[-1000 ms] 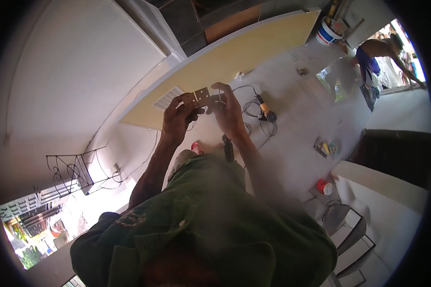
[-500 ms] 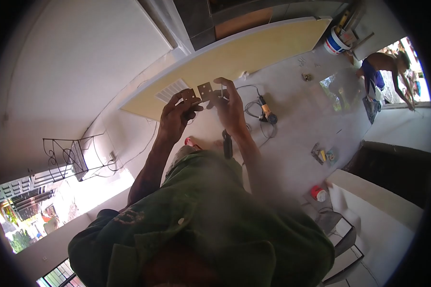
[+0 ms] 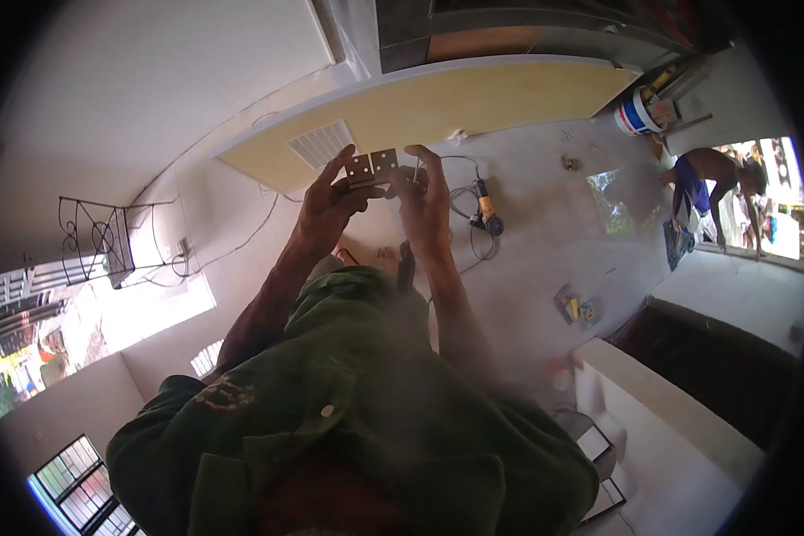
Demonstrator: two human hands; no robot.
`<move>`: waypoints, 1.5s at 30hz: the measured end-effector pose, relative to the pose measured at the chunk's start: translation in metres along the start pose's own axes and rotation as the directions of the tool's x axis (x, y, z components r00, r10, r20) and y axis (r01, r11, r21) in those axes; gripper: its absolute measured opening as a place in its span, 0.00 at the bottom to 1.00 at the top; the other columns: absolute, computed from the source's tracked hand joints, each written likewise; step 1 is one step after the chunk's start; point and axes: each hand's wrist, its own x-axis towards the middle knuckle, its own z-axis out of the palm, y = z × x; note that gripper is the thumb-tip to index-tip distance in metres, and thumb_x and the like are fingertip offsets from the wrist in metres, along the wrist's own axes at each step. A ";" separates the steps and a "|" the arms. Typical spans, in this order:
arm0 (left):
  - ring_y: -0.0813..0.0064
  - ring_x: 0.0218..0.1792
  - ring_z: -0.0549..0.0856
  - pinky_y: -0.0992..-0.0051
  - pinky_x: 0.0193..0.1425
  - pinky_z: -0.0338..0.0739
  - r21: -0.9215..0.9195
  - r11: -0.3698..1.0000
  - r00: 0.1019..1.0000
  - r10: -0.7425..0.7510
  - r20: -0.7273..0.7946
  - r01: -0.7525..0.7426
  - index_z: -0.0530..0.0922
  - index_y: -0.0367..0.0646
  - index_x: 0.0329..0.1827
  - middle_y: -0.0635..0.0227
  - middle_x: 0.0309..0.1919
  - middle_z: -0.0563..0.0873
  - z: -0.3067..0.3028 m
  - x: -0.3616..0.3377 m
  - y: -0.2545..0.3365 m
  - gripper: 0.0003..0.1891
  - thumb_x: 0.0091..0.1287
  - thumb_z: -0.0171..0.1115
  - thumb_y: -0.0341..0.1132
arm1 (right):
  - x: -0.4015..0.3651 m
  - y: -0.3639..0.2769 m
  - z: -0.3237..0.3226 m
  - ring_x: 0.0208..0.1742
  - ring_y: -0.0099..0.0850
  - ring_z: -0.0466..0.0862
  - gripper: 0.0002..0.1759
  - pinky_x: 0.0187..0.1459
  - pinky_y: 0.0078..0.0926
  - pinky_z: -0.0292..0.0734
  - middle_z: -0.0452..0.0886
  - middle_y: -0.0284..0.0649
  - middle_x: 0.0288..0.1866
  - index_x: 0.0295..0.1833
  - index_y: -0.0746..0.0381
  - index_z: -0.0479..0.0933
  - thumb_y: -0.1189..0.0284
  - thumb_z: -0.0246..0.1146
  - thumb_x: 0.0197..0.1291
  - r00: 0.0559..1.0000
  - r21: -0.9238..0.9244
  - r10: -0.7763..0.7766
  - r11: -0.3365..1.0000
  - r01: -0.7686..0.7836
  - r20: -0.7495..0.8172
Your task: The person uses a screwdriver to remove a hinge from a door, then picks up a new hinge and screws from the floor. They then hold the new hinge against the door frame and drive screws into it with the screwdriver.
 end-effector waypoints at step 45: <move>0.82 0.34 0.77 0.80 0.40 0.73 -0.031 0.999 0.987 0.028 -0.161 -0.033 0.56 0.34 0.76 0.60 0.43 0.89 -0.017 -0.025 -0.014 0.36 0.66 0.61 0.27 | -0.013 -0.012 0.029 0.34 0.20 0.78 0.20 0.37 0.21 0.73 0.82 0.37 0.34 0.63 0.62 0.71 0.76 0.61 0.66 0.996 -0.133 -0.057 0.989 0.066 0.072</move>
